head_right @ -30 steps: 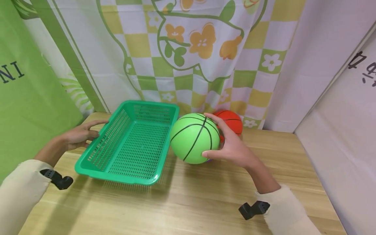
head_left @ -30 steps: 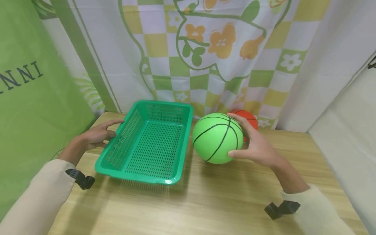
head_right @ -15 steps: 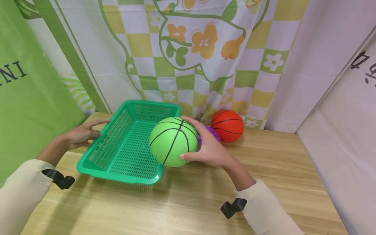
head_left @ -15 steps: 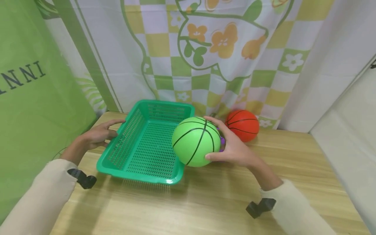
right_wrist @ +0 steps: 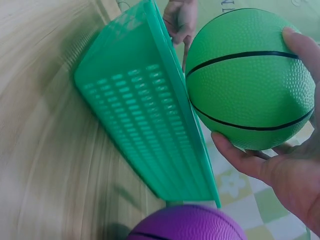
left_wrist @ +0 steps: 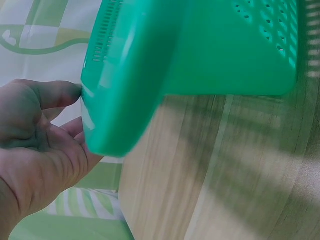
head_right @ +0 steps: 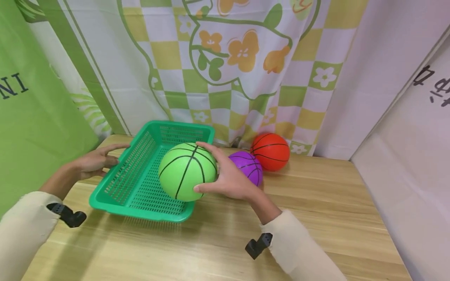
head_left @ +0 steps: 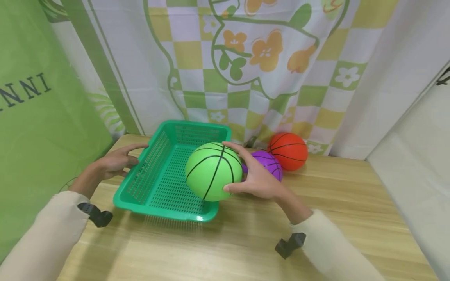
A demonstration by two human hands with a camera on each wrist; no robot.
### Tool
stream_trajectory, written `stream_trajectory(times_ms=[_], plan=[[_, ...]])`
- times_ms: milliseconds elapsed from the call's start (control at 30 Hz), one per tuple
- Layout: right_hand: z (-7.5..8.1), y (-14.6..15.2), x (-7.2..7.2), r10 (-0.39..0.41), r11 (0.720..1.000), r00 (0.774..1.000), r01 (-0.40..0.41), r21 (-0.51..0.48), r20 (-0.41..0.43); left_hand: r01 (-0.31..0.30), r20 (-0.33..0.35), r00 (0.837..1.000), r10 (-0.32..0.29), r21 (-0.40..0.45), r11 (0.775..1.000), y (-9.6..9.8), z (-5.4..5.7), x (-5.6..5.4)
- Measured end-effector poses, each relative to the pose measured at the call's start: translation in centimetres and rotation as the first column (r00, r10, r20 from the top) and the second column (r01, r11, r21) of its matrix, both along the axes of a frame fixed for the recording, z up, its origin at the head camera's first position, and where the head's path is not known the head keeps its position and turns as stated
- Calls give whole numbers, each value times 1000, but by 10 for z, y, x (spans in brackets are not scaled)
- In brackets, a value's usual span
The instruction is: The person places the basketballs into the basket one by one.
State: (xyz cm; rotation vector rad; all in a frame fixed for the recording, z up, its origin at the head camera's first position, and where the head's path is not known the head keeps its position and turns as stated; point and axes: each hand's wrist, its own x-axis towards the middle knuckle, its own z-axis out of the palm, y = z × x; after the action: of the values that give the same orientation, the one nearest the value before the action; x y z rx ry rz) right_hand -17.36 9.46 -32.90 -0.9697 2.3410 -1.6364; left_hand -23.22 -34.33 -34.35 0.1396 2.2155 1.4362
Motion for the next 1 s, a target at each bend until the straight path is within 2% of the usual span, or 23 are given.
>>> stream_trajectory(times_ms=[167, 233, 367, 467, 533, 700, 867, 1000], plan=[[1, -17, 0, 102, 991, 992, -95, -90, 78, 0, -4, 1000, 0, -6, 1000, -1, -2, 0], [0, -23, -1, 119, 988, 990, -110, -107, 79, 10, -12, 1000, -10, -2, 1000, -1, -3, -1], [-2, -32, -5, 82, 997, 996, -82, 5, -47, 33, -24, 999, -33, 1, 999, 0, -2, -2], [-3, -41, -6, 73, 990, 982, -50, 134, -173, 19, -14, 1000, -19, 4, 1000, 0, -1, -1], [-2, -46, -6, 90, 982, 971, -49, 185, -221, 20, -15, 1000, -20, 13, 1000, 0, 1, -1], [-1, -55, -5, 119, 964, 960, -50, 263, -255, 19, -6, 1000, -19, 34, 999, 1, 2, -1], [-4, -62, -8, 123, 956, 956, -43, 290, -265, 18, 2, 1000, -18, 38, 999, 1, 1, 0], [-8, -66, -12, 125, 944, 943, -17, 331, -310, 17, 4, 1000, -18, 40, 999, 1, 2, 0]])
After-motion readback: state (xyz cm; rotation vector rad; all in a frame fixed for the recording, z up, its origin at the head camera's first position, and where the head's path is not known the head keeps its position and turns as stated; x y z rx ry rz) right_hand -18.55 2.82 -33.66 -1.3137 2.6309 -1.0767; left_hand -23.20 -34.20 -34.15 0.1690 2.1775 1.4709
